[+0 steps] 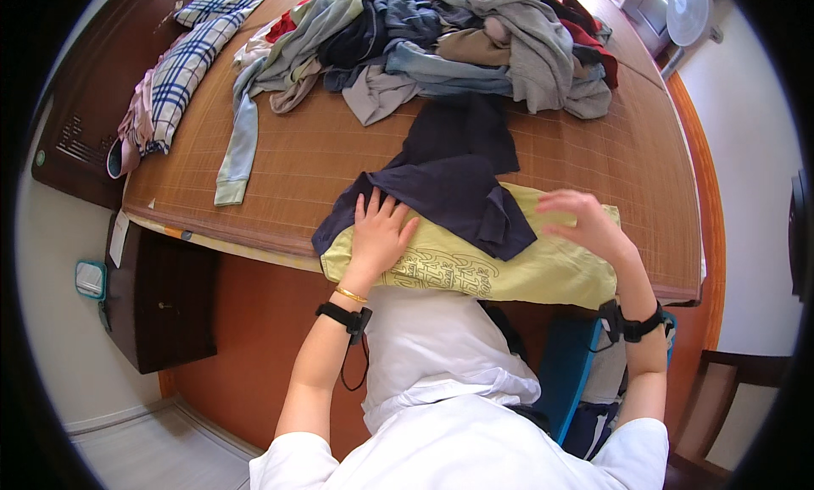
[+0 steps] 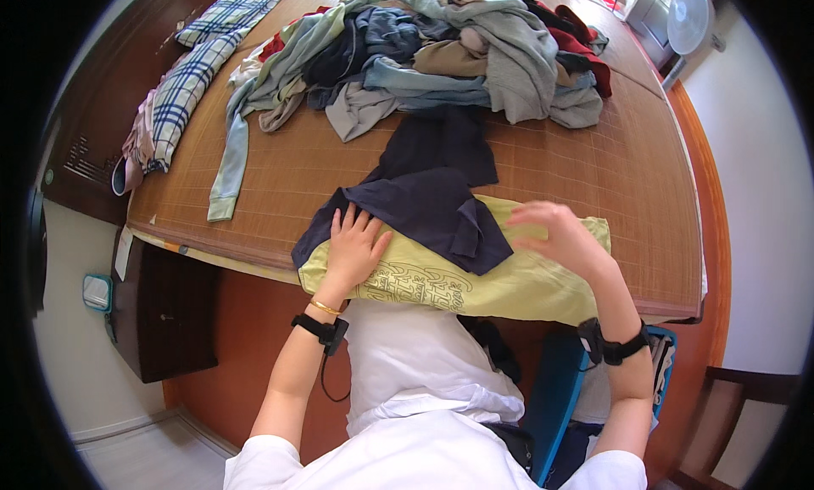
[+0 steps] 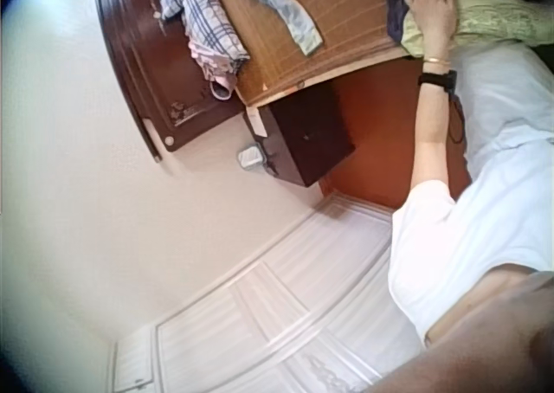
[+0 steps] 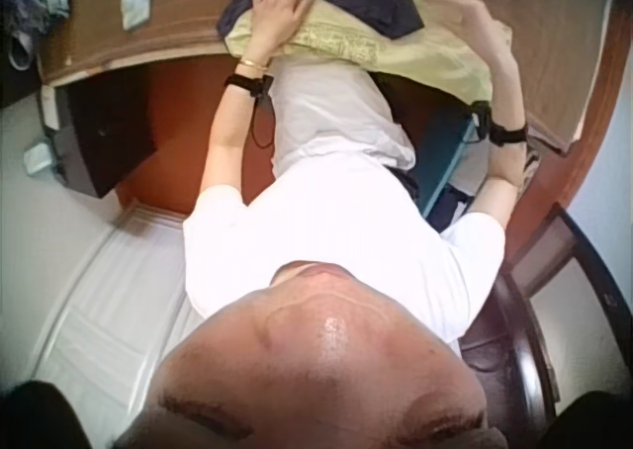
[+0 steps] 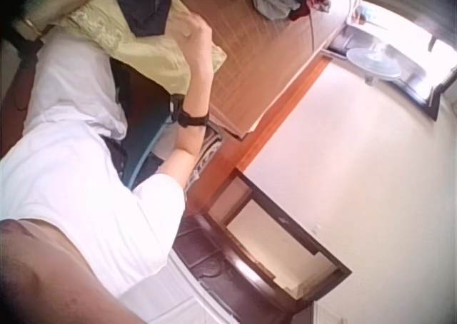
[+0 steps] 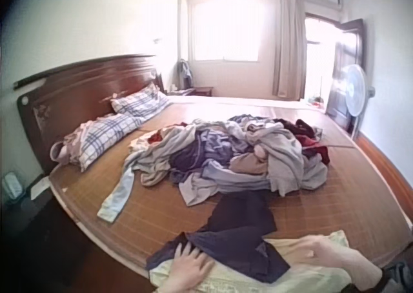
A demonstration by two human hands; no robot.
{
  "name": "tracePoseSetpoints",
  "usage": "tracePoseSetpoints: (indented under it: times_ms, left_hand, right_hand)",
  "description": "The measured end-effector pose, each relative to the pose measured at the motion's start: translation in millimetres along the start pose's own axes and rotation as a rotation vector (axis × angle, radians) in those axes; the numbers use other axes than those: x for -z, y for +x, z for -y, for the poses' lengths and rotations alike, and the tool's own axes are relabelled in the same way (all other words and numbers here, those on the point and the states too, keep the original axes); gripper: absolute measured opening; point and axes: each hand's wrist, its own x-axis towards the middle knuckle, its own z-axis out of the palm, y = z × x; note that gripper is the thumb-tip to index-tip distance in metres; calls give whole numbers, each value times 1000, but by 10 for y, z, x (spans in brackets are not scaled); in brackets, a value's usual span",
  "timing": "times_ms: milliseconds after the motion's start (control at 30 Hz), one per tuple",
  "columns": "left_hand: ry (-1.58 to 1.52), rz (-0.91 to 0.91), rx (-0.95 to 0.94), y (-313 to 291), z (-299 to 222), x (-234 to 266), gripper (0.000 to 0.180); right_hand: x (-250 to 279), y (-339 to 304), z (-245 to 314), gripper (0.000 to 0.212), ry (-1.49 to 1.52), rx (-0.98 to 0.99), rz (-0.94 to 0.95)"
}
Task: Fold laundry on a bed and place it into a storage bin.
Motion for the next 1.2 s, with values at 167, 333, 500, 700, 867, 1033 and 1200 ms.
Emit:
tracePoseSetpoints:
  times_ms: [167,333,500,700,867,1033,1200]
  left_hand:
    - [-22,-58,-18,14,-14,-65,40]
    - [-177,-13,41,90,109,-145,35]
    - [-724,-264,439,422,273,-128,42]
    - [-1059,-213,515,312,-98,276,34]
    - [-1149,-15,699,82,-133,184,32]
    - [-1158,89,849,124,-173,333,36]
    - [-247,-175,371,251,-475,439,33]
  right_hand:
    - [-390,70,198,34,39,-86,-81]
    - [-1133,1,119,41,-260,-118,-175]
    - [-892,63,-119,25,55,-49,-374]
    - [-69,-956,-132,22,95,-58,-639]
    - [-451,-1465,-811,32,488,-482,-619]
    - [-592,-1250,-807,49,364,-505,-648]
    - [-605,-1165,-803,58,241,-373,-516]
